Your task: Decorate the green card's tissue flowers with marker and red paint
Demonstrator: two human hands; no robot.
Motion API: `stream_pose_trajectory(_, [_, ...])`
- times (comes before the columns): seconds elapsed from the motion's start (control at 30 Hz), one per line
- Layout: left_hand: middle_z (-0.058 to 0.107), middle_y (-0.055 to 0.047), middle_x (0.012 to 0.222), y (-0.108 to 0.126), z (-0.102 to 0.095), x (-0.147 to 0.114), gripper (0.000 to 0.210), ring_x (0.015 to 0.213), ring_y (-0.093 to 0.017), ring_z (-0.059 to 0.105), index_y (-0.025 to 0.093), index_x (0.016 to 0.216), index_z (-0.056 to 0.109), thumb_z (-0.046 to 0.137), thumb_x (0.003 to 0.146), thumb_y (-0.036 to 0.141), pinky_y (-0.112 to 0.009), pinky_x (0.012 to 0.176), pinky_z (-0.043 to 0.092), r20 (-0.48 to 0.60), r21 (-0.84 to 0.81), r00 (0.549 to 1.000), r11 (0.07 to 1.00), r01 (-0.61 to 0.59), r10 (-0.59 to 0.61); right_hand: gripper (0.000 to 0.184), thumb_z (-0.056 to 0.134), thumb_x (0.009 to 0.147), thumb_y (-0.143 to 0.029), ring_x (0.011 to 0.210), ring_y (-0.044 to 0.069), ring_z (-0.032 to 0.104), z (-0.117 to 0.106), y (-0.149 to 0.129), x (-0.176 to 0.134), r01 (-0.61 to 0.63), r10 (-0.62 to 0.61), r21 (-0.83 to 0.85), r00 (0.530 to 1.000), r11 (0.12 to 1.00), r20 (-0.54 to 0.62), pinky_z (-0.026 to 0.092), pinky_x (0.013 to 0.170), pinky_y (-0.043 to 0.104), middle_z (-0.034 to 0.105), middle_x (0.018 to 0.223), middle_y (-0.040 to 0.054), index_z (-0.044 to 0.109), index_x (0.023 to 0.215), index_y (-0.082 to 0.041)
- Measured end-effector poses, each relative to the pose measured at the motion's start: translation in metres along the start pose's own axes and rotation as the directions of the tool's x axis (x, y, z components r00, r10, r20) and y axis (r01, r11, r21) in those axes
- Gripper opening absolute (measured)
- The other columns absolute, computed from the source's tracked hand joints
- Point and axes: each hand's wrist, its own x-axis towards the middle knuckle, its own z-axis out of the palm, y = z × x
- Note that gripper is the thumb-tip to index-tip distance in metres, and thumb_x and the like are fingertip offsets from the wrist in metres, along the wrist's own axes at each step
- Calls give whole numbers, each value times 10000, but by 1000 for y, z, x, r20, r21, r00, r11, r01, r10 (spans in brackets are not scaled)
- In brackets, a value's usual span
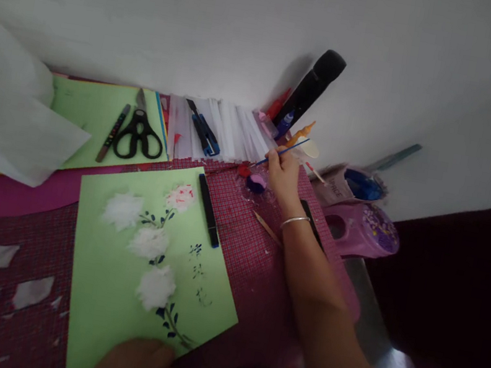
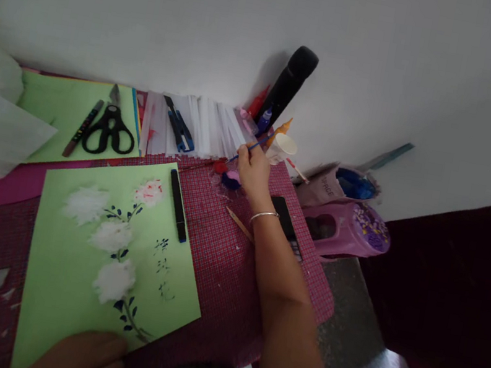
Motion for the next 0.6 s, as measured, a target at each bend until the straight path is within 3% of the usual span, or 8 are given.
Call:
stream_pose_trajectory(0.13, [541,9,578,8,-15,12,365,508,-142,431,211,624,496,432,983,232,-329,489,246,9,-65,999,997,43,-43,165,521,919,-275,615,160,566,-3,-12,-2,-30,29,33,999,999,34,429,651,332,615,653,1,576,771,-227])
stream_pose_trajectory(0.23, [560,15,601,10,-19,12,291,528,-144,441,211,645,532,522,936,212,-327,497,245,127,-92,990,994,67,-55,192,494,933,-273,604,132,575,-7,-34,-8,-52,43,229,998,972,45,440,652,314,610,627,-6,574,766,-220])
stream_pose_trajectory(0.3, [574,15,627,11,-20,10,242,551,-145,448,211,667,554,560,909,199,-324,505,253,209,-90,977,993,72,-52,205,494,933,-287,600,124,583,-5,-53,-18,-71,15,357,987,931,158,454,664,311,606,622,-13,582,761,-220])
stream_pose_trajectory(0.43, [553,20,603,13,-21,11,233,541,-145,415,209,634,542,631,845,168,-340,491,203,306,-46,951,997,54,-37,203,528,907,-288,643,144,596,5,-83,-42,-110,-79,419,910,901,408,488,702,335,618,658,-13,599,724,-233])
stream_pose_trajectory(0.6, [553,28,614,15,-24,15,209,534,-142,424,214,648,551,688,799,169,-351,489,180,295,-47,954,996,73,-56,194,498,905,-282,697,154,593,23,-84,-55,-82,-115,341,847,936,520,488,713,342,635,731,-3,605,747,-245])
